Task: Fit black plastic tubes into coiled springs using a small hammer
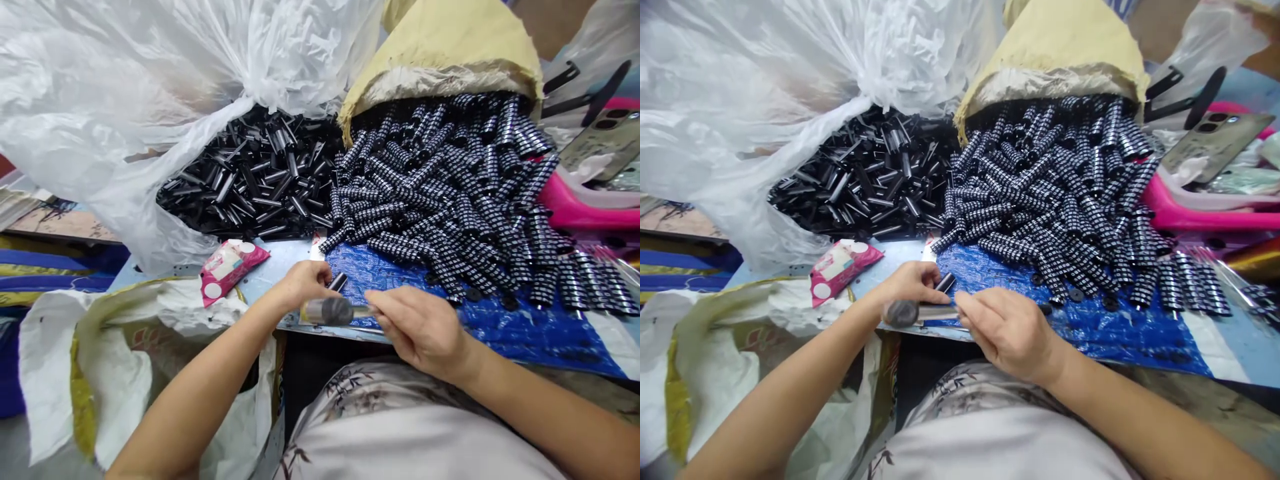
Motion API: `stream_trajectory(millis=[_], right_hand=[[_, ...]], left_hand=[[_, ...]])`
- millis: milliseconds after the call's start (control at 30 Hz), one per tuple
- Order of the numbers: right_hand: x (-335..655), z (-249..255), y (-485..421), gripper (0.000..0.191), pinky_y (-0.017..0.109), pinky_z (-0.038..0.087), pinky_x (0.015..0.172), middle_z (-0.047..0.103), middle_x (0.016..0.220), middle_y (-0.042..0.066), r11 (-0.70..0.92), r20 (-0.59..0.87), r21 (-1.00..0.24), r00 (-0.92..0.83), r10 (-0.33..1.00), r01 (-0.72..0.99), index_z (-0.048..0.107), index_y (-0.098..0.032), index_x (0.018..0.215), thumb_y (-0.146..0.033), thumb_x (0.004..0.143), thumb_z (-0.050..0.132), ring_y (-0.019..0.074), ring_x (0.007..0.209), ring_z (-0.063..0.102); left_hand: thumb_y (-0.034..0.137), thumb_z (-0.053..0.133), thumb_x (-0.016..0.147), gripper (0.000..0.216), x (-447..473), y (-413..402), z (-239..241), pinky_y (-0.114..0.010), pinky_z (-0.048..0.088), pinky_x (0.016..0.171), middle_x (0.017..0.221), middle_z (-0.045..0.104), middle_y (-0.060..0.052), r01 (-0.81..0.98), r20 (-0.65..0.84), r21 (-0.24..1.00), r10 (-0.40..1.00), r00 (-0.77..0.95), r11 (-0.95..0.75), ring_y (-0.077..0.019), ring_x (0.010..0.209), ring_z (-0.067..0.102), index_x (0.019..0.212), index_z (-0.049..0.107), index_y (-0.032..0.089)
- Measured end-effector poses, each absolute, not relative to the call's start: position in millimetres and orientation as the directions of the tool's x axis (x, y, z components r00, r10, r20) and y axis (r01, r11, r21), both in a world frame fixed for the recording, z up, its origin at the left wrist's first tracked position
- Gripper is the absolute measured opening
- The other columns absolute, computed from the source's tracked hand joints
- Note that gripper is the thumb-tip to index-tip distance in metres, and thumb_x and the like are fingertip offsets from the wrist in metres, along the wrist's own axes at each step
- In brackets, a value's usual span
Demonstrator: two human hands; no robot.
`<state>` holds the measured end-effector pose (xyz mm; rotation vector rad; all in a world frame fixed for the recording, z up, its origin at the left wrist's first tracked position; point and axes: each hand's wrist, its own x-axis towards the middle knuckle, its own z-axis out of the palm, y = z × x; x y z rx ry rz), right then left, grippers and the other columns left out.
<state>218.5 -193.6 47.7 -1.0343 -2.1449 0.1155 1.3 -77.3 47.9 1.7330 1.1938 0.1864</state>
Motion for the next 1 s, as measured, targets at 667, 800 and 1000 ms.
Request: stream_trajectory(millis=[667,800,1000], right_hand=[[246.5,22.0,-205.1,0.016,0.034,0.047,0.073,0.069,0.089,0.007,0.581,0.453,-0.3,-0.423,0.785,0.757,0.068,-0.017,0.101,-0.029,0.098,0.059,0.0205,0.08,0.061],[267.3,28.9,-203.8,0.015,0.032,0.049,0.076,0.072,0.089,0.007,0.456,0.589,-0.267,-0.231,0.775,0.849,0.064,-0.013,0.108,-0.023,0.098,0.059,0.0192,0.078,0.065],[299.5,36.1,-201.6,0.019,0.032,0.039,0.055,0.068,0.07,0.002,-0.073,0.319,-0.07,0.091,0.943,0.995,0.061,-0.018,0.093,-0.035,0.09,0.069,0.0226,0.062,0.067]], left_hand=[[0.018,0.05,0.088,0.023,-54.3,-31.3,88.3,-0.037,0.044,0.079,0.102,0.066,-0.014,0.933,0.015,-0.134,0.941,0.339,-0.334,-0.0296,0.097,0.058,0.097,0.07,0.018],[0.016,0.044,0.088,0.026,-36.5,-2.3,70.9,-0.045,0.043,0.078,0.103,0.066,-0.02,0.905,0.004,-0.25,0.934,0.358,-0.345,-0.037,0.101,0.056,0.092,0.069,0.014],[0.023,0.043,0.09,0.025,-42.6,-10.2,74.7,-0.044,0.042,0.074,0.097,0.066,-0.019,0.894,0.11,-0.314,0.923,0.37,-0.321,-0.0371,0.094,0.061,0.092,0.067,0.014]])
